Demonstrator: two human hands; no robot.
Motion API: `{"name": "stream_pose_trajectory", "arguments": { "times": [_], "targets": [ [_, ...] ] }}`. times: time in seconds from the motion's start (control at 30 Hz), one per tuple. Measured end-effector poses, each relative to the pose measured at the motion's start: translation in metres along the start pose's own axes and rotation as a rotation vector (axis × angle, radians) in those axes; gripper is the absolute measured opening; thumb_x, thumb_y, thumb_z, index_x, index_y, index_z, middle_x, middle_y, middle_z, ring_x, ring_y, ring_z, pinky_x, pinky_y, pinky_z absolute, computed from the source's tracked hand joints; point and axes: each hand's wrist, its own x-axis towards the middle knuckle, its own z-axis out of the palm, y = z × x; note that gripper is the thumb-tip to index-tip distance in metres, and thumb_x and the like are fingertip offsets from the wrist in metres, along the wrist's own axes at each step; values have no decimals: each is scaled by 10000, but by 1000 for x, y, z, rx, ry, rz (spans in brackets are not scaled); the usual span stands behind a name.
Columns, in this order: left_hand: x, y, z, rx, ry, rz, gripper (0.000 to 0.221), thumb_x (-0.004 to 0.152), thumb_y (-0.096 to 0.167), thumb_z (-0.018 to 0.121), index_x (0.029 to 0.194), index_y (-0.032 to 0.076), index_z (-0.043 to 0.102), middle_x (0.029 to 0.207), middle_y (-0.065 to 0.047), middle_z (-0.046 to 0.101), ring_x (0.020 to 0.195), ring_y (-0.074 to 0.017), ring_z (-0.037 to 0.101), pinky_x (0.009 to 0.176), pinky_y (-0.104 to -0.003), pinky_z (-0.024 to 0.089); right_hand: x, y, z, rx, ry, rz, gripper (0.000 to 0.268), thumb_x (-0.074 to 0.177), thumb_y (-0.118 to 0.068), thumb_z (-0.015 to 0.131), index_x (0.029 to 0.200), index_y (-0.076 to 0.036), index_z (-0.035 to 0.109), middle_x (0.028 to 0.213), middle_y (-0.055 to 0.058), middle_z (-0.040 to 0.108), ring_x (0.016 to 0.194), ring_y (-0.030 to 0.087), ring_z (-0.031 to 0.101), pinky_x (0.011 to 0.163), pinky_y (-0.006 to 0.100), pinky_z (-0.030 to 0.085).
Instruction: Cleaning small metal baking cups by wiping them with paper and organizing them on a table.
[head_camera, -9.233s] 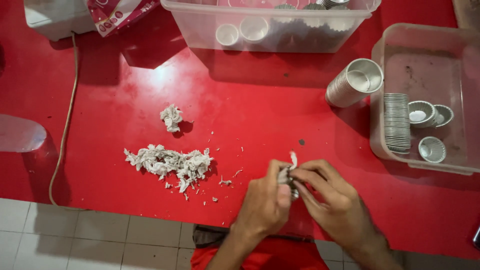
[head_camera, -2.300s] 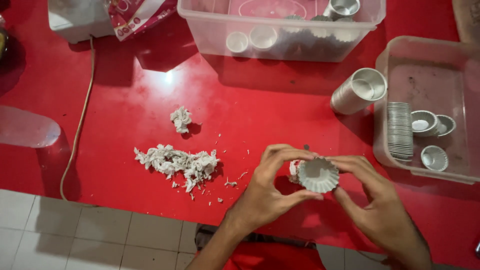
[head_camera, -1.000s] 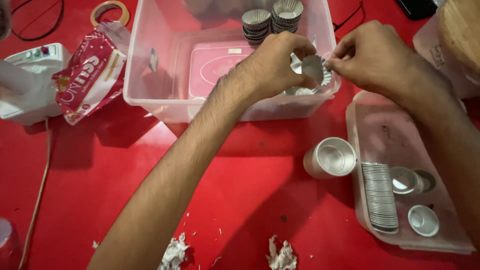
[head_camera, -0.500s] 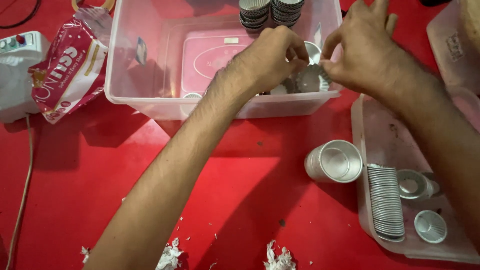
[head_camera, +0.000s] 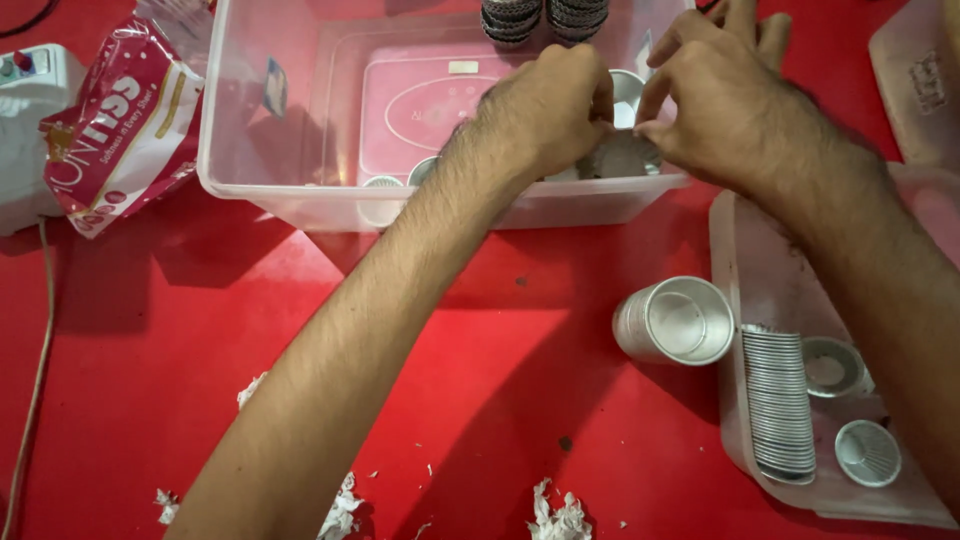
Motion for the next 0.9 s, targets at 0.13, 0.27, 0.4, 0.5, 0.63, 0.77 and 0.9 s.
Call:
{"name": "stream_pose_trajectory", "arguments": {
  "times": [0.13, 0.27, 0.4, 0.5, 0.63, 0.77, 0.9],
  "targets": [
    [1, 4, 1, 84, 9, -27, 82, 767, 243, 742, 833, 224, 786, 930, -75, 769, 893, -390, 733, 673, -545, 565, 2, 0, -2, 39, -125, 57, 52, 827, -303, 798, 821, -263, 831, 1261, -29, 629, 1227, 373, 410, 903, 524, 320],
    [4, 0, 8, 81, 38, -11, 92, 786, 268, 754, 861, 217, 737, 976, -76, 739, 902, -397, 720, 656, -561, 553, 1, 4, 0, 83, -123, 39, 65, 848, -279, 784, 820, -233, 822, 1251, -33, 626, 1207, 365, 383, 879, 517, 307],
    [6, 2, 10, 121, 17, -34, 170, 787, 248, 722, 940, 177, 701, 1022, -99, 735, 952, -422, 712, 690, -577, 552, 3, 3, 2, 44, -133, 29, 59, 873, -291, 790, 834, -270, 829, 1296, -81, 649, 1226, 355, 375, 842, 499, 293],
    [8, -2, 11, 177, 21, -23, 322, 806, 337, 771, 1036, 151, 645, 1100, -128, 690, 1006, -442, 683, 754, -594, 531, 2, 7, 12, 39, -105, 34, 81, 873, -303, 795, 825, -247, 828, 1271, -82, 667, 1216, 358, 378, 850, 499, 295],
    [7, -3, 11, 120, 12, -34, 253, 828, 344, 754, 989, 180, 651, 1088, -108, 685, 983, -421, 684, 715, -580, 523, -2, 3, 5, 63, -39, 38, 72, 903, -270, 810, 880, -202, 817, 1242, -30, 667, 1188, 362, 416, 878, 503, 341],
    [4, 6, 7, 119, -89, -90, 245, 831, 379, 742, 959, 183, 673, 1042, -102, 711, 940, -387, 712, 682, -545, 546, -2, 8, 23, -4, -74, 59, 133, 851, -446, 840, 808, -321, 822, 1206, -154, 672, 1157, 321, 382, 835, 454, 273],
    [3, 5, 4, 113, -52, -81, 165, 813, 294, 708, 938, 187, 725, 1011, -113, 735, 929, -410, 723, 674, -572, 559, 2, 1, 9, -20, -195, 101, 121, 794, -430, 854, 845, -322, 834, 1253, -139, 664, 1180, 348, 388, 875, 481, 296]
  ]
}}
